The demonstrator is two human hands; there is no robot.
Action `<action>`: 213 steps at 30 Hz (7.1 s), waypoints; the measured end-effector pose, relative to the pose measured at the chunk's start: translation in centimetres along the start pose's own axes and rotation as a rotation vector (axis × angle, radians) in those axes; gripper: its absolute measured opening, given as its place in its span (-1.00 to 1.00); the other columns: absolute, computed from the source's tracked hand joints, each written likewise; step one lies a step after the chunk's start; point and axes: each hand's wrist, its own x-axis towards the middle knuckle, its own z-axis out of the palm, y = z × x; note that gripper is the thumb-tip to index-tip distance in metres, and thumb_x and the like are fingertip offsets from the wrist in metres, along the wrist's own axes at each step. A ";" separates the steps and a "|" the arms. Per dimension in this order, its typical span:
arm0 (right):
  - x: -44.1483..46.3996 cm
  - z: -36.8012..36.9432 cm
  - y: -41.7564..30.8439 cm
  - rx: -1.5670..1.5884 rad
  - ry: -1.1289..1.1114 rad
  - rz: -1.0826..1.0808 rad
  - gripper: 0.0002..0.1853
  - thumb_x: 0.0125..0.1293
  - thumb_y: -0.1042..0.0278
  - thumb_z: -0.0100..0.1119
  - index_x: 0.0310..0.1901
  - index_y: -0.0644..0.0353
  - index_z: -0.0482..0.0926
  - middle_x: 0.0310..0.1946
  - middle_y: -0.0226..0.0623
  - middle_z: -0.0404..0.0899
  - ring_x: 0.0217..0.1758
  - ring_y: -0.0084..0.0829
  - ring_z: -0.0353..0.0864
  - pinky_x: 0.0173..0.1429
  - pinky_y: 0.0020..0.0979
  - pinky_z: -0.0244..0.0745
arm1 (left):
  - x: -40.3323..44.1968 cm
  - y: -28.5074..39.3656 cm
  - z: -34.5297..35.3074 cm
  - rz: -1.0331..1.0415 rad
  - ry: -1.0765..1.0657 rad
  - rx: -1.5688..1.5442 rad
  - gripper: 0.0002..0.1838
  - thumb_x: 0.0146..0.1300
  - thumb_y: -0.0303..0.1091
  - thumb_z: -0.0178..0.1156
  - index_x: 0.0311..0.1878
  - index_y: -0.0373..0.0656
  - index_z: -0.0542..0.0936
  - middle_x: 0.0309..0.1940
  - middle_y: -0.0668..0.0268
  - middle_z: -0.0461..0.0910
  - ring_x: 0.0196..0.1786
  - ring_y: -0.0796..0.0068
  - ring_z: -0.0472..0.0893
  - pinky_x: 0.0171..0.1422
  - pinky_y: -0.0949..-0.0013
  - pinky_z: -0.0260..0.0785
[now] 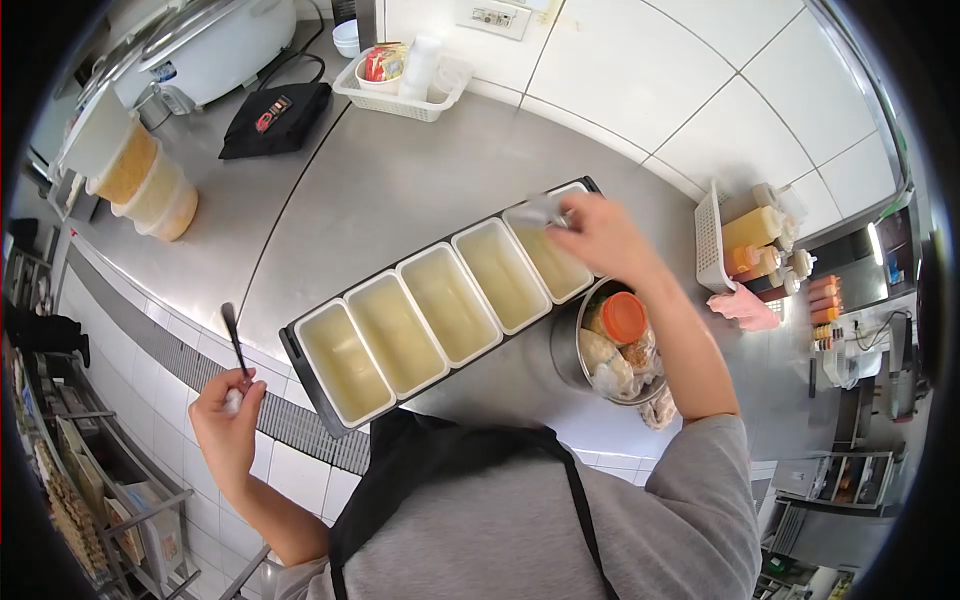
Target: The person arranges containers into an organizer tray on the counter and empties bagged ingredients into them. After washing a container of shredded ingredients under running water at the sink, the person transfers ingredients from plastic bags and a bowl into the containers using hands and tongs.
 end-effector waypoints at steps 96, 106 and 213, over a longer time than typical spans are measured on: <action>-11.7 30.7 -56.1 0.651 -0.548 -1.099 -0.71 0.04 0.41 0.27 -0.15 0.20 0.55 -0.28 -0.21 0.51 -0.44 -0.37 0.55 -0.37 -0.46 0.49 | -16.3 -28.8 -28.9 -0.274 0.337 -0.391 -0.40 0.01 -0.69 -0.16 0.21 -0.15 0.20 -0.04 0.19 0.44 -0.15 0.48 0.50 -0.10 0.45 0.37; -4.5 40.8 -70.8 0.616 -0.820 -1.234 -0.58 0.05 0.37 0.28 0.00 0.15 0.49 -0.04 -0.20 0.47 -0.14 -0.31 0.56 -0.31 -0.46 0.54 | -5.2 -35.7 -38.2 -0.344 0.118 -0.699 -0.25 0.24 -0.49 -0.01 0.41 0.03 -0.17 -0.11 0.15 0.53 -0.19 0.51 0.52 0.01 0.42 0.37; 192.7 170.4 -298.2 -0.538 -0.826 -1.421 -0.88 0.07 0.31 0.01 -0.45 0.10 0.53 -0.56 -0.29 0.50 -0.48 -0.30 0.50 -0.43 -0.31 0.43 | 183.3 -197.7 -209.4 -0.572 1.559 -0.301 -0.80 -0.04 -0.59 -0.16 -0.42 -0.18 0.47 -0.60 0.43 0.42 -0.57 0.62 0.42 -0.48 0.54 0.30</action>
